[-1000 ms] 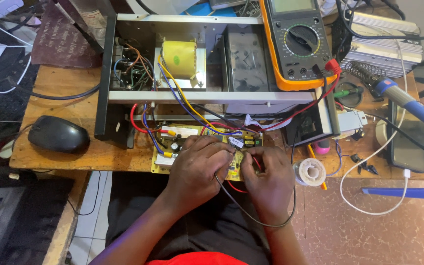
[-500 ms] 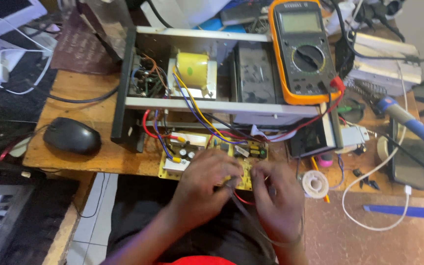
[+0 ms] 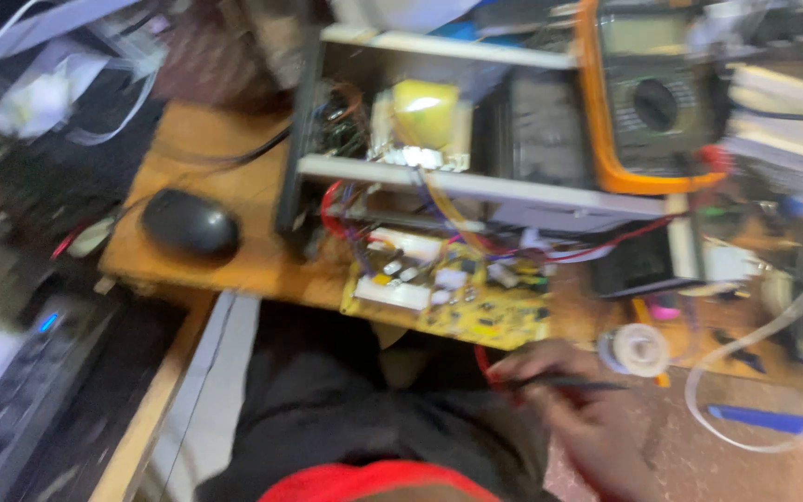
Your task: The person uses a multimeter to test various points on a green circuit board. They hold the board with one hand and use the multimeter probes with the other to check connections on both sides of the board.
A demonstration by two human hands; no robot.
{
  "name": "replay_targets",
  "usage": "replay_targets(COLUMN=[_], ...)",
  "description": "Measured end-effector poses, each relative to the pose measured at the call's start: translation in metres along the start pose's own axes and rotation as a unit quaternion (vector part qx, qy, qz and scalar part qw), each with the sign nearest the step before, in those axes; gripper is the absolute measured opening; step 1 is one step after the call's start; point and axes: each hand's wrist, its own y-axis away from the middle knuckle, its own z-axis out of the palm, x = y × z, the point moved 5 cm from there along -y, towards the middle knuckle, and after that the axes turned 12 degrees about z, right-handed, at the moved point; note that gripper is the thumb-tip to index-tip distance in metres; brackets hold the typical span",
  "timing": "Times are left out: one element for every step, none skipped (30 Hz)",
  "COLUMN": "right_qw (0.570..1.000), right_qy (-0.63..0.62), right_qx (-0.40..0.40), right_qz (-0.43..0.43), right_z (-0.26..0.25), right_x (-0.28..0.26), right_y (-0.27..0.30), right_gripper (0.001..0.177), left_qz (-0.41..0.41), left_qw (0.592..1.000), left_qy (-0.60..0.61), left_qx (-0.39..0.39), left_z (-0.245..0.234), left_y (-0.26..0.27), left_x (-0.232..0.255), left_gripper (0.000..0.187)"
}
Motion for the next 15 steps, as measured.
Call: replay_targets(right_qw=[0.999,1.0,0.997,0.986,0.987,0.982,0.96,0.959,0.935,0.909,0.91,0.902,0.894,0.896,0.892], right_qy=[-0.018,-0.023,-0.042,-0.056,-0.059,0.065,0.188,0.19,0.254,0.312,0.31,0.325,0.34,0.337,0.359], right_qx=[0.021,-0.009,0.064,0.158,0.148,0.173,0.195,0.204,0.228,0.242,0.242,0.251,0.26,0.259,0.259], right_qz=[-0.022,-0.012,-0.005,-0.006,-0.005,-0.036,-0.063,-0.062,-0.098,-0.135,-0.134,-0.133,-0.132,-0.128,-0.089], right_z=[-0.006,0.003,0.0,-0.01,-0.006,-0.009,-0.012,-0.011,-0.008,0.0,-0.001,0.0,0.002,0.002,0.002], right_x=[-0.002,-0.001,0.001,0.002,0.004,-0.001,-0.005,-0.01,-0.018,-0.026,-0.023,-0.021,-0.019,-0.017,-0.013], right_y=[-0.002,0.0,0.002,0.001,-0.002,-0.001,-0.001,0.0,0.002,0.002,0.003,0.003,0.003,0.003,0.001], right_gripper=[0.009,0.009,0.011,0.015,0.015,0.016,0.017,0.017,0.02,0.023,0.023,0.024,0.025,0.025,0.024], left_qz=[-0.027,-0.047,-0.064,-0.091,-0.117,-0.145,-0.174,-0.202,-0.231,-0.258,-0.283,-0.307,-0.33,-0.351,-0.372], left_qw=[0.998,0.992,0.983,0.972,0.958,0.946,0.932,0.915,0.896,0.872,0.846,0.816,0.784,0.75,0.715], left_qy=[-0.036,-0.078,-0.122,-0.161,-0.2,-0.233,-0.265,-0.3,-0.334,-0.369,-0.404,-0.44,-0.474,-0.508,-0.541], left_qx=[-0.038,-0.082,-0.124,-0.146,-0.167,-0.171,-0.175,-0.177,-0.179,-0.19,-0.201,-0.215,-0.228,-0.234,-0.24], left_z=[-0.004,0.018,0.034,0.03,0.035,0.027,0.015,0.013,0.012,0.016,0.025,0.037,0.048,0.061,0.073], left_y=[0.031,0.04,0.049,0.05,0.048,0.053,0.059,0.068,0.075,0.075,0.076,0.075,0.075,0.082,0.089], left_x=[0.033,0.037,0.04,0.04,0.033,0.025,0.017,0.009,0.002,-0.005,-0.022,-0.04,-0.058,-0.056,-0.054], left_gripper=[0.038,0.036,0.035,0.034,0.032,0.031,0.03,0.028,0.027,0.026,0.025,0.024,0.023,0.022,0.021])
